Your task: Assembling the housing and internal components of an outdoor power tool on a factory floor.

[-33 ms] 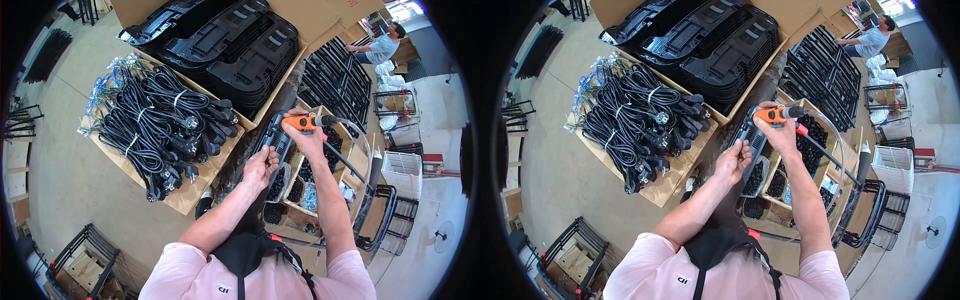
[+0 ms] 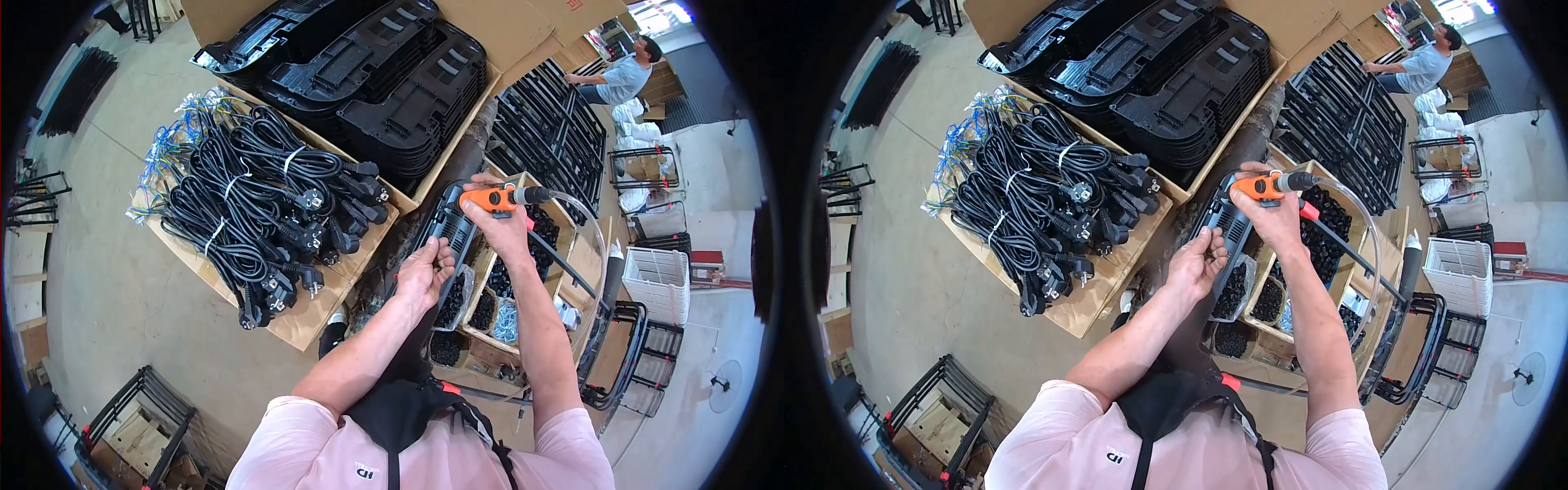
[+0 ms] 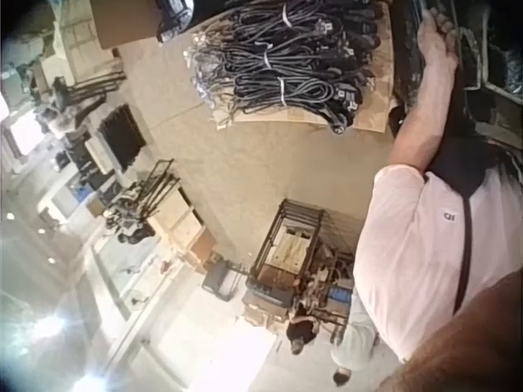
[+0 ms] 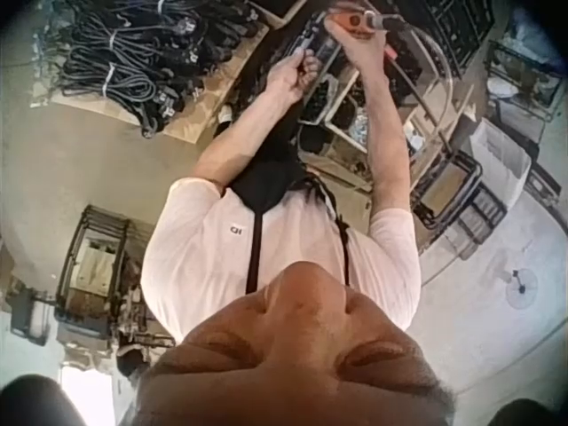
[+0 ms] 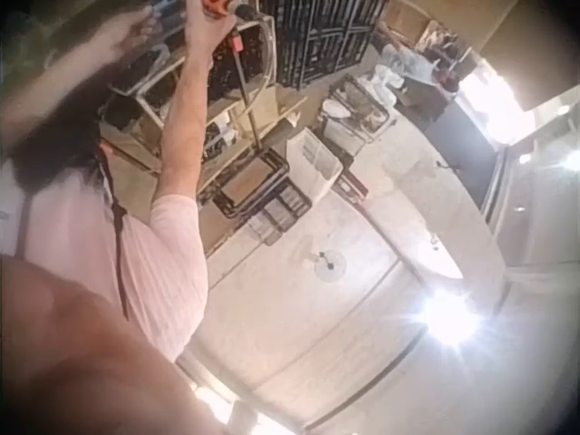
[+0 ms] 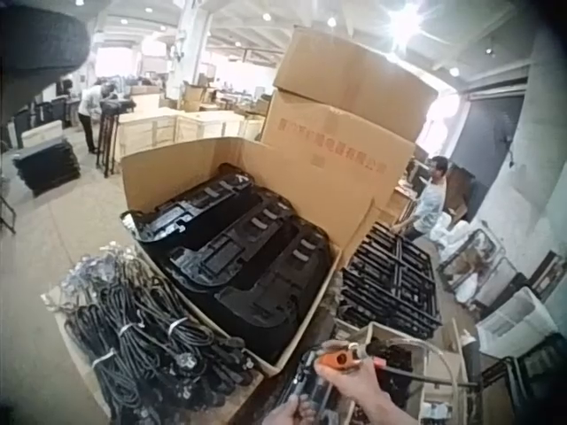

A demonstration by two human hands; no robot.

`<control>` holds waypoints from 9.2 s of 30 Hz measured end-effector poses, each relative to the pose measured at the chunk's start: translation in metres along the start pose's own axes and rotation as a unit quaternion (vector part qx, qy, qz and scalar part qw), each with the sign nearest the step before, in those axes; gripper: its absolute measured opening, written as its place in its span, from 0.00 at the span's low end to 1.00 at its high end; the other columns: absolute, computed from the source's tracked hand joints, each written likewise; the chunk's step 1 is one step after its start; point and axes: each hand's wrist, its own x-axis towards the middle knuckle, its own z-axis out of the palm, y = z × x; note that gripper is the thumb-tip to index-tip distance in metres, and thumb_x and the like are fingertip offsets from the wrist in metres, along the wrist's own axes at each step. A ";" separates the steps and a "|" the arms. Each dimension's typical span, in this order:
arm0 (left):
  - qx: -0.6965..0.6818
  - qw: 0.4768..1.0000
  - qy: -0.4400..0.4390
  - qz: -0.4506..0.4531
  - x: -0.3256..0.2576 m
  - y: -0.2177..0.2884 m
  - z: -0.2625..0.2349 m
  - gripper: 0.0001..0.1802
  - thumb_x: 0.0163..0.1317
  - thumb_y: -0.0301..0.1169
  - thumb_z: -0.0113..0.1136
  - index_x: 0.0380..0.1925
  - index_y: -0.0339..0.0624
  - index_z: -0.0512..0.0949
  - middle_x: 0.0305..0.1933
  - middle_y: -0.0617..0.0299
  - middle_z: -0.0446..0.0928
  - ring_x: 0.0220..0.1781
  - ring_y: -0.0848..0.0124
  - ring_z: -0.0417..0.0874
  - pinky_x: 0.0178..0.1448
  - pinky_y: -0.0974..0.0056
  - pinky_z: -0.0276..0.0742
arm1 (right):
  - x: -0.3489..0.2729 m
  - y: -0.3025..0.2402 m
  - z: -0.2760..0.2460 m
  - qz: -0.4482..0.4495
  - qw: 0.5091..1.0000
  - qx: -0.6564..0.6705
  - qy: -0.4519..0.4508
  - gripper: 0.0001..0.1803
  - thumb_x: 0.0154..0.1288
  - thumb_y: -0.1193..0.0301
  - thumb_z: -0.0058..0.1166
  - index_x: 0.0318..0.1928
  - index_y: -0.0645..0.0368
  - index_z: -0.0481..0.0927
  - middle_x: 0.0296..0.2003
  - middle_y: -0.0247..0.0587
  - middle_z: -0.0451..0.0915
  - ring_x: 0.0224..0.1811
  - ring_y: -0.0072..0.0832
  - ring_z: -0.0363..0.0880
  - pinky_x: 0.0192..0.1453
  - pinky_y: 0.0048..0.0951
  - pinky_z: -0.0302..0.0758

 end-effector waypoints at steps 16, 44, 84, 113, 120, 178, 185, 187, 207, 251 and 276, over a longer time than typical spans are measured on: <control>-0.098 0.991 -0.078 -0.045 0.005 0.007 -0.001 0.17 0.81 0.42 0.57 0.54 0.40 0.80 0.36 0.67 0.80 0.36 0.74 0.83 0.41 0.71 0.86 | -0.089 -0.020 -0.022 -0.009 0.991 0.124 0.049 0.30 0.64 0.75 0.73 0.65 0.66 0.77 0.56 0.51 0.87 0.59 0.34 0.86 0.69 0.38 0.81; -0.059 0.995 -0.059 -0.050 -0.011 0.008 0.004 0.19 0.85 0.43 0.50 0.58 0.38 0.78 0.41 0.63 0.81 0.39 0.70 0.84 0.47 0.64 0.85 | -0.086 -0.005 0.000 -0.026 0.990 0.120 0.072 0.31 0.66 0.76 0.72 0.66 0.65 0.75 0.58 0.51 0.86 0.60 0.32 0.85 0.68 0.36 0.82; -0.034 0.996 -0.042 -0.068 -0.093 -0.001 -0.064 0.14 0.81 0.41 0.58 0.49 0.42 0.82 0.38 0.64 0.85 0.35 0.71 0.87 0.39 0.68 0.88 | -0.192 -0.029 0.009 0.020 0.986 0.155 0.052 0.31 0.64 0.77 0.72 0.65 0.65 0.74 0.57 0.54 0.86 0.61 0.37 0.85 0.69 0.41 0.80; 0.240 0.964 -0.062 -0.095 -0.168 0.007 -0.116 0.15 0.87 0.39 0.45 0.50 0.41 0.77 0.41 0.63 0.82 0.40 0.73 0.83 0.45 0.67 0.81 | -0.220 -0.004 0.064 0.037 0.993 0.112 0.000 0.29 0.67 0.79 0.69 0.66 0.64 0.74 0.60 0.51 0.85 0.62 0.33 0.83 0.70 0.37 0.79; 0.331 0.934 -0.099 -0.088 -0.165 0.014 -0.132 0.14 0.86 0.35 0.49 0.57 0.37 0.79 0.47 0.60 0.85 0.43 0.72 0.85 0.47 0.67 0.82 | -0.214 -0.016 0.070 -0.004 1.000 0.003 -0.031 0.24 0.66 0.77 0.70 0.61 0.62 0.79 0.59 0.47 0.86 0.59 0.31 0.85 0.68 0.35 0.80; 0.079 0.985 -0.033 -0.147 -0.162 0.002 -0.125 0.14 0.85 0.32 0.46 0.57 0.36 0.77 0.45 0.58 0.83 0.44 0.69 0.87 0.52 0.64 0.88 | -0.246 -0.026 0.083 0.008 0.996 -0.006 -0.088 0.19 0.68 0.78 0.69 0.57 0.61 0.81 0.61 0.52 0.84 0.59 0.32 0.84 0.66 0.36 0.81; 0.137 0.978 -0.030 -0.154 -0.172 0.004 -0.104 0.15 0.86 0.27 0.39 0.58 0.33 0.76 0.56 0.53 0.83 0.54 0.66 0.88 0.62 0.61 0.89 | -0.242 -0.022 0.084 0.012 0.995 -0.025 -0.099 0.25 0.68 0.76 0.69 0.63 0.60 0.80 0.61 0.47 0.85 0.59 0.28 0.84 0.66 0.34 0.81; 0.151 0.975 -0.028 -0.159 -0.172 0.000 -0.099 0.15 0.86 0.27 0.39 0.58 0.33 0.75 0.58 0.52 0.83 0.55 0.65 0.88 0.62 0.61 0.89 | -0.241 -0.028 0.078 0.032 0.995 -0.013 -0.092 0.26 0.67 0.76 0.69 0.65 0.60 0.80 0.61 0.47 0.85 0.60 0.28 0.84 0.67 0.34 0.80; 0.665 0.698 -0.249 0.091 -0.028 -0.157 0.002 0.28 0.86 0.46 0.44 0.73 0.38 0.71 0.75 0.50 0.74 0.78 0.62 0.72 0.81 0.61 0.62 | -0.547 0.024 -0.060 0.147 0.791 0.256 0.536 0.37 0.59 0.73 0.71 0.68 0.63 0.71 0.55 0.55 0.86 0.62 0.47 0.85 0.71 0.51 0.78; 0.826 0.527 -0.025 0.198 -0.242 -0.255 -0.124 0.22 0.75 0.49 0.61 0.47 0.38 0.85 0.44 0.52 0.86 0.47 0.53 0.88 0.51 0.52 0.83 | -0.028 0.316 -0.325 0.019 0.905 -0.422 -0.045 0.34 0.82 0.43 0.43 0.51 0.63 0.86 0.46 0.59 0.88 0.55 0.55 0.86 0.63 0.48 0.78; 0.182 0.909 -0.018 0.375 -0.378 -0.046 -0.128 0.13 0.74 0.36 0.59 0.48 0.37 0.77 0.41 0.50 0.87 0.48 0.59 0.89 0.59 0.52 0.83 | -0.234 -0.201 -0.274 -0.232 0.920 -0.306 0.085 0.22 0.85 0.52 0.51 0.51 0.59 0.84 0.26 0.26 0.71 0.30 0.17 0.64 0.33 0.27 0.62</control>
